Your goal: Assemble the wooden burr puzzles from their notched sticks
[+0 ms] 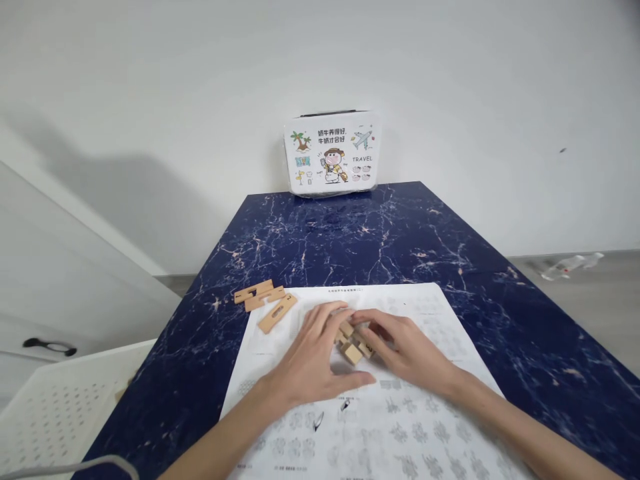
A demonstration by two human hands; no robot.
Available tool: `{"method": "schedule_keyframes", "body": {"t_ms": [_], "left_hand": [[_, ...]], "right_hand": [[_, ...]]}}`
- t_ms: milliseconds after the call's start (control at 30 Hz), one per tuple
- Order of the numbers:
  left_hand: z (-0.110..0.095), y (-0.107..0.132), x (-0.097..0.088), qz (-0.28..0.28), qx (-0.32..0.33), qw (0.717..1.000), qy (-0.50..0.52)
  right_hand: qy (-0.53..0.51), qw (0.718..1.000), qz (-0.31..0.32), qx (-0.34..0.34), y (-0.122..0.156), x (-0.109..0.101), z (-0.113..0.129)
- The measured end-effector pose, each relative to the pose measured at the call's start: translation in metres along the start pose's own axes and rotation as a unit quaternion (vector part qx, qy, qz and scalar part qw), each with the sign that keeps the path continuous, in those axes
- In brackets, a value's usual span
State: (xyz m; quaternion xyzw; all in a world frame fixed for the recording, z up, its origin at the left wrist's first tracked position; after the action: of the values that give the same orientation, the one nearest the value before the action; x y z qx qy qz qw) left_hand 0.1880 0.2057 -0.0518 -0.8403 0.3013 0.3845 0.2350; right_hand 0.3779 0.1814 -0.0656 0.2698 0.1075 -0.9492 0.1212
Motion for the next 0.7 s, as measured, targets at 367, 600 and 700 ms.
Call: {"method": "schedule_keyframes", "body": {"t_ms": [367, 600, 700], "left_hand": [[0.004, -0.003, -0.001, -0.028, 0.054, 0.996, -0.072], [0.009, -0.003, -0.005, -0.025, 0.064, 0.996, -0.053], [0.012, 0.000, -0.011, -0.019, 0.082, 0.996, -0.027]], "right_hand": [[-0.080, 0.996, -0.032, 0.034, -0.001, 0.003, -0.009], [-0.091, 0.995, -0.031, 0.028, -0.001, 0.003, -0.009], [-0.078, 0.996, -0.028, 0.026, 0.000, 0.003, -0.010]]}}
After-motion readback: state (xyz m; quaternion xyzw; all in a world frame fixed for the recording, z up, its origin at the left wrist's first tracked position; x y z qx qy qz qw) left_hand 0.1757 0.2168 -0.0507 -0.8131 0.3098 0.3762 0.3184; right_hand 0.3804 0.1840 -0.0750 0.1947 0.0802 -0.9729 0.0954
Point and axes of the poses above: each hand's wrist, its own y-axis away from the middle knuckle, its own x-axis out of the palm, z = x × y, the point moved 3 cm from there along -y, towards the middle knuckle, and after that the axes turned 1 degree about z, right-handed, at the moved point
